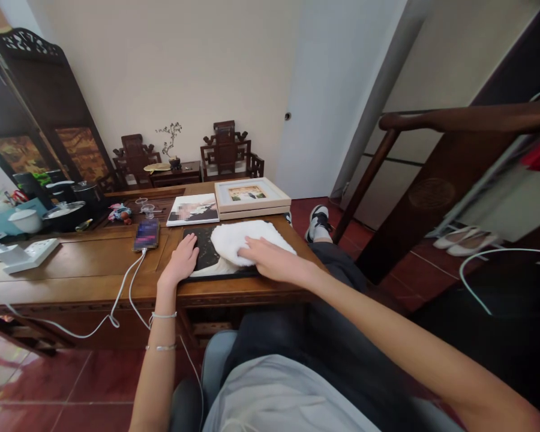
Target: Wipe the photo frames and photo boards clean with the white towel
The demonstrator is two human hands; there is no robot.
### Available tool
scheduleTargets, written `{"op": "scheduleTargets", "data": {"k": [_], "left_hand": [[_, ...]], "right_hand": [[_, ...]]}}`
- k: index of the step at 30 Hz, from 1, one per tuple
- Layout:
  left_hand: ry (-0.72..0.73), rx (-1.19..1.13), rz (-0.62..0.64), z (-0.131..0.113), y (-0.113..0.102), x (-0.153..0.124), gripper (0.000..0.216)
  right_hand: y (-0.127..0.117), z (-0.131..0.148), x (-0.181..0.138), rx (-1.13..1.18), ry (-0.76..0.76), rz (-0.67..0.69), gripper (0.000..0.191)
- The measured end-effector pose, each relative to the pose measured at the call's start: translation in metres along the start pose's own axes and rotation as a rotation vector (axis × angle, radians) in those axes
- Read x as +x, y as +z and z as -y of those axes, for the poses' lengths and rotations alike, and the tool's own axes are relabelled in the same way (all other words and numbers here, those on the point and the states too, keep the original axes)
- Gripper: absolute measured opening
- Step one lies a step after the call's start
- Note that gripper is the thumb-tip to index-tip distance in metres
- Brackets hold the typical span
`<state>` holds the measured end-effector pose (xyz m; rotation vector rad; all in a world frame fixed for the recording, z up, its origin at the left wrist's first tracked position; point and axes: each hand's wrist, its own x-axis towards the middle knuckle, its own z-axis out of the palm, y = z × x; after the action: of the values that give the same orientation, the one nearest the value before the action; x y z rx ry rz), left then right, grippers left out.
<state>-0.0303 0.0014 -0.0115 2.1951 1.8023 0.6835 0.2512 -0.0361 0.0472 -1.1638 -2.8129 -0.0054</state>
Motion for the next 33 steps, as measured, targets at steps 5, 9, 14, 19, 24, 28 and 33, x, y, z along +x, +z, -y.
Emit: {"op": "scheduleTargets", "data": {"k": [5, 9, 14, 19, 24, 28, 33], "left_hand": [[0.007, -0.013, -0.010, 0.001, -0.001, 0.000, 0.052], [0.011, -0.022, -0.029, 0.003, 0.002, 0.002, 0.051], [0.007, -0.016, -0.049, 0.002, 0.006, 0.002, 0.052], [0.002, 0.000, -0.030, 0.000, 0.006, 0.000, 0.054], [0.002, -0.009, 0.000, 0.000, 0.001, 0.000, 0.053], [-0.012, -0.030, 0.007, -0.002, -0.002, -0.001, 0.052], [-0.025, -0.043, -0.001, -0.003, -0.002, 0.000, 0.051]], "right_hand": [[-0.008, -0.024, 0.066, -0.066, 0.088, -0.009, 0.051], [-0.006, -0.014, 0.061, -0.052, 0.124, -0.003, 0.053], [0.009, 0.030, -0.016, -0.022, -0.006, -0.033, 0.060], [0.008, 0.042, -0.057, 0.063, -0.126, 0.001, 0.071], [0.002, 0.016, 0.010, 0.008, -0.027, 0.017, 0.058], [0.002, -0.002, 0.073, -0.037, 0.058, -0.061, 0.055], [0.005, 0.004, 0.080, -0.039, 0.067, -0.059, 0.056]]}}
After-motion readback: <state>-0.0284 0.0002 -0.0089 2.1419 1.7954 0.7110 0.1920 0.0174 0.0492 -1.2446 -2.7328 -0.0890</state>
